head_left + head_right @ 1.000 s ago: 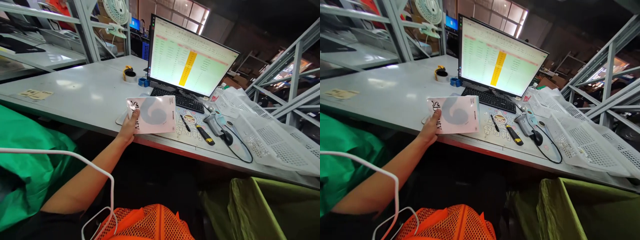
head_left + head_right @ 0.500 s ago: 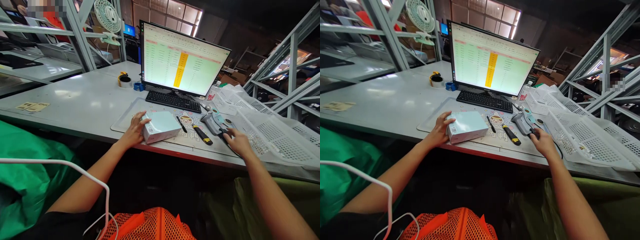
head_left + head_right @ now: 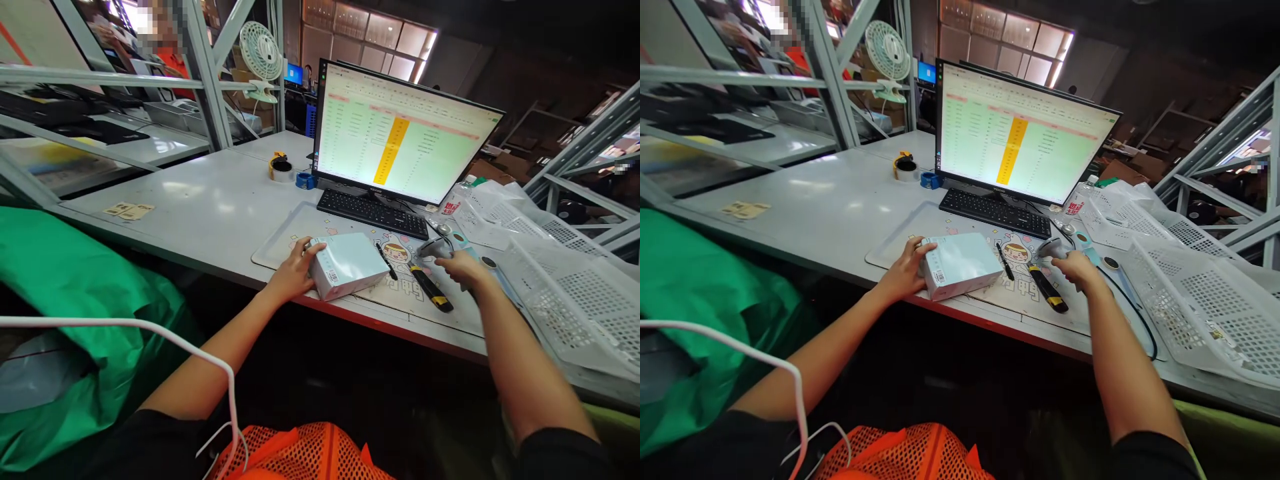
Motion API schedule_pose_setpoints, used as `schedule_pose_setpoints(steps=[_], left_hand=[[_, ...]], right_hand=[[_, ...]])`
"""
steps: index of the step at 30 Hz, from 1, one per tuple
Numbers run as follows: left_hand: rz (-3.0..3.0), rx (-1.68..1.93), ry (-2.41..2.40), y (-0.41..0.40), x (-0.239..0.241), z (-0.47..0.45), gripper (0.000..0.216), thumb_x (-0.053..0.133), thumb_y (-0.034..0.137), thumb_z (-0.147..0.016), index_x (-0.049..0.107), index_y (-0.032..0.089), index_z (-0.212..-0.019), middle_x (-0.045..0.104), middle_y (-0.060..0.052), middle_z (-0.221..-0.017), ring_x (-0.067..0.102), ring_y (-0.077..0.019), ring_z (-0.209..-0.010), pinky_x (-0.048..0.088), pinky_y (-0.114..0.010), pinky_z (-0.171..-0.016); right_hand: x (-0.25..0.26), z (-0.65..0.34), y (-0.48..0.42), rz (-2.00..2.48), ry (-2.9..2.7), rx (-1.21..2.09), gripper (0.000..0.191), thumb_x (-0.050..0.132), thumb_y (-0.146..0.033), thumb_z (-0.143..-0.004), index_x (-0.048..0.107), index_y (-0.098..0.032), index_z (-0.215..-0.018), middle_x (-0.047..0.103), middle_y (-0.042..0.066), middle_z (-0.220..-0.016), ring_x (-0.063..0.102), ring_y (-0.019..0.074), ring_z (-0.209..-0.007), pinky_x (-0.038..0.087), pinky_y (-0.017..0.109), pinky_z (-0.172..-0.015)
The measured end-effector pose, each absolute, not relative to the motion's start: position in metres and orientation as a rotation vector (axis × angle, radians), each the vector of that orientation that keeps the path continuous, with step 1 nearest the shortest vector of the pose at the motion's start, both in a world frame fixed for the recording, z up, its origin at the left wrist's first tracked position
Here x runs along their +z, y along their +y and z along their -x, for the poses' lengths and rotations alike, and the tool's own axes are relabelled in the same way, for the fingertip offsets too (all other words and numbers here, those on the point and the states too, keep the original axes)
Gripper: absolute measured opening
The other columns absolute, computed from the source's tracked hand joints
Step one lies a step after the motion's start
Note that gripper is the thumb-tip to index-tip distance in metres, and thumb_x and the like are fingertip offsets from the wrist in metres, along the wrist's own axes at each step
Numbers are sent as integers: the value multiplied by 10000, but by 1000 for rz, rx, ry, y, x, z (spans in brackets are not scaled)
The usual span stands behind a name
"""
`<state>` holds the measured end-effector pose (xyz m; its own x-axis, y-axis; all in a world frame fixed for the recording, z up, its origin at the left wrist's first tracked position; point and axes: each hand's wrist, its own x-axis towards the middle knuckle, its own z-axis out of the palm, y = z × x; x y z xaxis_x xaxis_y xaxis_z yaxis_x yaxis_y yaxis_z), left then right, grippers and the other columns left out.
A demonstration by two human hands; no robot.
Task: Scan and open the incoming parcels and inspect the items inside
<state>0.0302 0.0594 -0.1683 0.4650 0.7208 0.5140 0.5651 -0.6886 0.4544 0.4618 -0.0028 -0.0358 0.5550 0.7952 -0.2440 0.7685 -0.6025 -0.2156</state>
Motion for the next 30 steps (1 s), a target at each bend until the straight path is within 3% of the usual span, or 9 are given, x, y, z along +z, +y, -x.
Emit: schedule_pose_setpoints(steps=[2, 4, 9, 17, 21, 24, 26, 28, 30], left_hand=[[-2507, 1037, 1117, 59, -169, -30, 822, 736, 153, -830, 365, 321, -1545, 319, -166, -1565, 592, -399, -1315, 642, -561, -905], [-2516, 1030, 1133, 59, -170, -30, 834, 750, 152, -822, 367, 330, -1541, 327, -161, -1551, 608, -386, -1283, 651, -540, -873], [-2536, 1006, 1158, 58, -170, -30, 850, 781, 160, -820, 369, 332, -1544, 326, -162, -1550, 616, -381, -1271, 650, -524, -873], [-2499, 1018, 1156, 56, -170, -29, 866, 771, 124, -797, 390, 318, -1551, 338, -165, -1559, 629, -373, -1279, 625, -538, -961], [-2453, 1041, 1163, 57, -168, -30, 848, 737, 116, -784, 390, 300, -1536, 377, -169, -1557, 599, -388, -1339, 591, -562, -1021], [-2374, 1089, 1165, 59, -165, -31, 850, 778, 182, -770, 385, 270, -1519, 448, -173, -1528, 581, -387, -1369, 548, -565, -1084], [-2300, 1130, 1189, 61, -163, -31, 862, 807, 214, -740, 397, 249, -1498, 523, -167, -1481, 586, -377, -1362, 524, -555, -1114], [-2222, 1154, 1250, 64, -162, -30, 841, 804, 219, -727, 422, 241, -1476, 596, -153, -1421, 619, -364, -1318, 527, -533, -1102], [-2152, 1151, 1336, 65, -162, -29, 799, 788, 243, -742, 449, 244, -1466, 650, -139, -1361, 659, -356, -1251, 551, -505, -1047]], right_hand=[[-3, -452, -16, 2452, -1502, 895, 420, 716, -556, -901, 673, -162, -1040, 551, -1, -680, 478, 126, -497, 372, 260, -454], [27, -435, -30, 2179, -1619, 1257, 487, 795, -616, -825, 654, -202, -1038, 450, -65, -637, 337, 74, -442, 257, 226, -406], [77, -371, -44, 1932, -1984, 1419, 541, 832, -638, -783, 687, -217, -1091, 449, -64, -632, 388, 79, -461, 270, 212, -402], [82, -327, -29, 1853, -2307, 1193, 449, 793, -605, -832, 691, -206, -1012, 503, -43, -664, 424, 82, -502, 317, 197, -415], [46, -374, -13, 1961, -2098, 1043, 552, 737, -702, -857, 683, -205, -1090, 526, -36, -667, 438, 92, -492, 315, 203, -412], [5, -424, 6, 2232, -1794, 753, 558, 634, -704, -929, 674, -172, -1094, 602, 9, -703, 470, 119, -462, 341, 242, -415], [-25, -451, 18, 2431, -1600, 434, 519, 559, -623, -998, 681, -141, -1147, 701, 94, -852, 617, 179, -572, 452, 282, -502], [-54, -470, 25, 2580, -1434, 169, 483, 521, -517, -1035, 683, -102, -1221, 741, 189, -1068, 744, 266, -864, 555, 336, -709], [-80, -479, 26, 2662, -1320, 45, 472, 508, -432, -1037, 668, -64, -1285, 717, 256, -1228, 724, 335, -1138, 554, 390, -908]])
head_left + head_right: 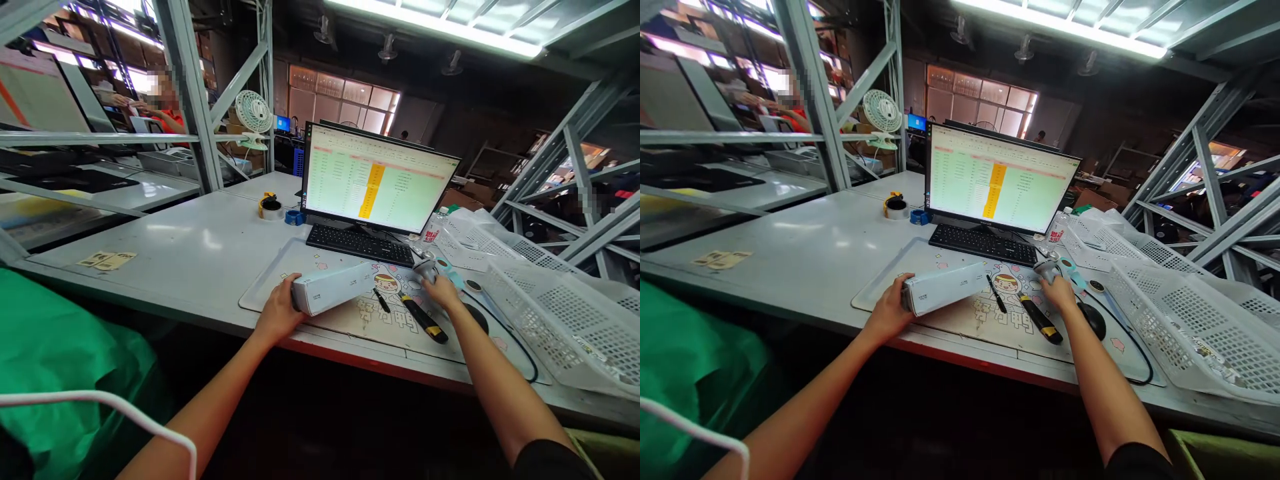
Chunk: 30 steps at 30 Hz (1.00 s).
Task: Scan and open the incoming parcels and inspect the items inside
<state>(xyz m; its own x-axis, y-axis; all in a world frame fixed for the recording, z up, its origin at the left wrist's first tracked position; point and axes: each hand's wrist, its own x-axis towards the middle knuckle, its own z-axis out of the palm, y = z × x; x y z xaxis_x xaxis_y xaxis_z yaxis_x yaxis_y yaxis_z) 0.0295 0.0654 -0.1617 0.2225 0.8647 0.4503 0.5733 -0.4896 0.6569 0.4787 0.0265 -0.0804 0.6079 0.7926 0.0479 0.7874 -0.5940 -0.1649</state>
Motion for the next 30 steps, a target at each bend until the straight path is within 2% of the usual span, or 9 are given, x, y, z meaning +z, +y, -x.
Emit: schedule_pose_setpoints(steps=[2, 4, 9, 12, 16, 20, 22, 27, 30], left_hand=[[-2096, 1123, 1419, 66, -161, -28, 753, 782, 327, -782, 469, 246, -1463, 690, -130, -1290, 687, -359, -1184, 571, -482, -974], [-2059, 1082, 1470, 67, -160, -28, 735, 771, 452, -821, 479, 252, -1465, 709, -123, -1241, 699, -365, -1145, 575, -464, -918], [-2020, 1006, 1511, 64, -155, -28, 781, 719, 671, -841, 494, 241, -1454, 707, -134, -1204, 688, -387, -1141, 560, -465, -895], [-1999, 991, 1530, 63, -151, -29, 798, 710, 696, -821, 509, 224, -1433, 707, -140, -1179, 688, -400, -1130, 555, -477, -895], [-1970, 958, 1550, 64, -146, -29, 810, 704, 713, -784, 533, 209, -1396, 717, -152, -1181, 690, -416, -1146, 554, -492, -914], [-1947, 966, 1517, 66, -147, -29, 788, 712, 701, -775, 544, 216, -1373, 726, -146, -1209, 692, -405, -1164, 557, -488, -926], [-1946, 996, 1503, 66, -148, -29, 789, 720, 688, -773, 538, 224, -1384, 719, -141, -1254, 683, -396, -1189, 553, -486, -942], [-1931, 990, 1520, 65, -150, -29, 783, 694, 700, -792, 537, 226, -1396, 712, -142, -1261, 680, -391, -1183, 553, -504, -950], [-1920, 986, 1510, 64, -149, -28, 786, 718, 689, -786, 536, 232, -1400, 707, -141, -1290, 680, -390, -1196, 556, -502, -954]], right_hand=[[-100, -481, 25, 2685, -1271, 28, 493, 511, -390, -1023, 633, -42, -1351, 680, 297, -1317, 674, 376, -1258, 528, 439, -999], [-109, -481, 24, 2719, -1220, 12, 540, 533, -411, -1004, 605, -43, -1394, 659, 310, -1351, 653, 405, -1285, 520, 481, -1022], [-91, -467, 49, 2646, -1107, -207, 556, 512, -440, -1009, 619, -30, -1370, 664, 305, -1309, 621, 425, -1296, 494, 509, -1055], [-82, -446, 86, 2417, -1309, -256, 540, 431, -359, -1050, 538, -28, -1462, 624, 279, -1390, 588, 361, -1322, 453, 463, -1112], [-104, -414, 131, 2350, -1498, -105, 542, 531, -332, -1014, 539, -78, -1492, 567, 237, -1496, 513, 346, -1389, 406, 452, -1162], [-137, -401, 146, 2326, -1472, -164, 649, 490, -367, -1044, 390, -87, -1621, 300, 243, -1714, 237, 386, -1590, 251, 528, -1262], [-145, -403, 148, 2324, -1512, -163, 639, 453, -401, -1063, 394, -123, -1636, 220, 208, -1760, 136, 384, -1630, 178, 551, -1288], [-148, -408, 151, 2364, -1573, -97, 599, 424, -425, -1074, 455, -206, -1631, 166, 150, -1792, 92, 379, -1649, 167, 604, -1284], [-144, -406, 151, 2348, -1545, -73, 604, 455, -412, -1067, 465, -193, -1630, 173, 153, -1791, 101, 376, -1651, 157, 608, -1291]])
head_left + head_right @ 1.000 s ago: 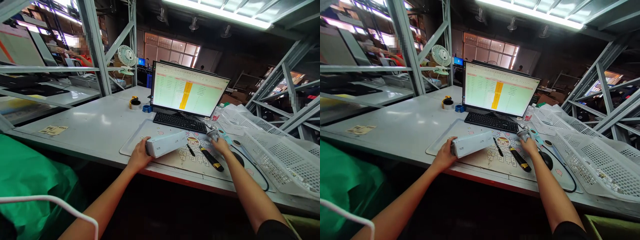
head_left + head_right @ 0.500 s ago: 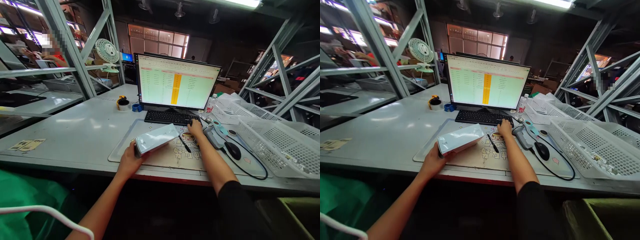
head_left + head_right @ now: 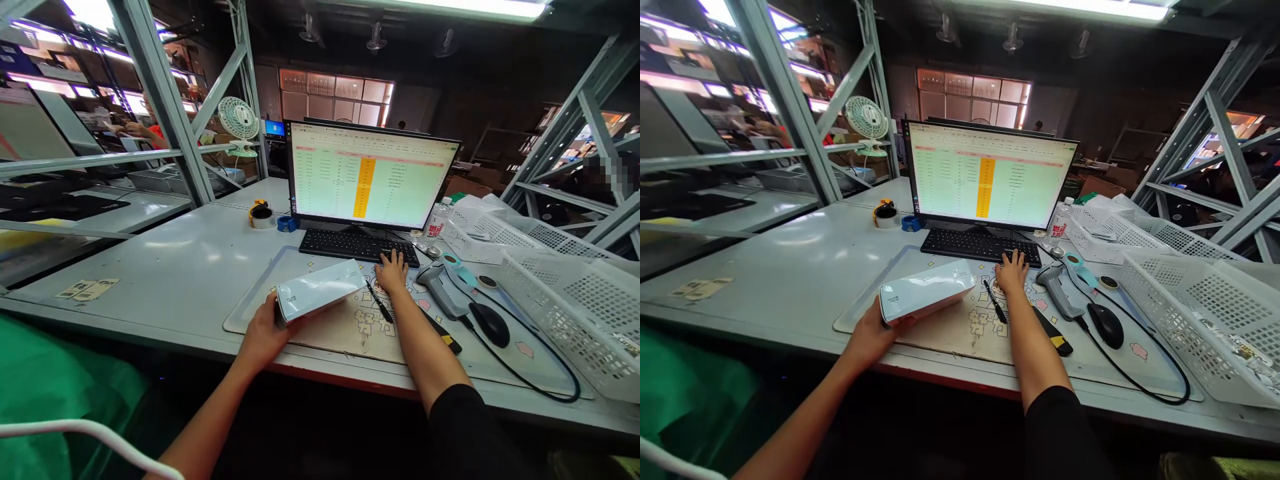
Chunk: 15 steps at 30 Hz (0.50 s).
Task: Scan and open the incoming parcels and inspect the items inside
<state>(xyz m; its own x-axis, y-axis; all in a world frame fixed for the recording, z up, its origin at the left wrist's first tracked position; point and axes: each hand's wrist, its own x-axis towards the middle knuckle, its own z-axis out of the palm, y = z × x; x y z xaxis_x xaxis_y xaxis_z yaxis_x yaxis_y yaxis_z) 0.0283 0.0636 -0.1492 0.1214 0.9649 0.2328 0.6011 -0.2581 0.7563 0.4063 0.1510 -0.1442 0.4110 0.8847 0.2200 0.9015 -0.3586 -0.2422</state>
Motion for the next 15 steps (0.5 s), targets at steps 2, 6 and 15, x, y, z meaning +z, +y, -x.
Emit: schedule_pose_setpoints(steps=[2, 6, 15], left_hand=[[-1916, 1001, 1498, 62, -148, -29, 780, 735, 667, -789, 530, 244, -1413, 704, -134, -1306, 681, -388, -1206, 559, -498, -954], [-1912, 1025, 1451, 61, -148, -29, 757, 755, 612, -815, 507, 270, -1443, 699, -125, -1320, 685, -379, -1210, 571, -483, -946], [-1348, 1590, 1200, 87, -163, -12, 772, 753, 513, -812, 394, 259, -1447, 677, -83, -1161, 738, -249, -1005, 631, -428, -920]], right_hand=[[-136, -403, 148, 2236, -1499, -101, 633, 462, -411, -1066, 431, -163, -1647, 189, 165, -1786, 105, 355, -1653, 148, 584, -1303], [-101, -380, 127, 1642, -1557, 75, 732, 284, -617, -1093, 386, -175, -1666, 303, 176, -1747, 273, 302, -1614, 300, 497, -1271], [-61, -265, 34, 1270, -2169, 417, 1055, 901, -550, -771, 358, -302, -1640, 464, 137, -1589, 532, 337, -1404, 450, 506, -1162]])
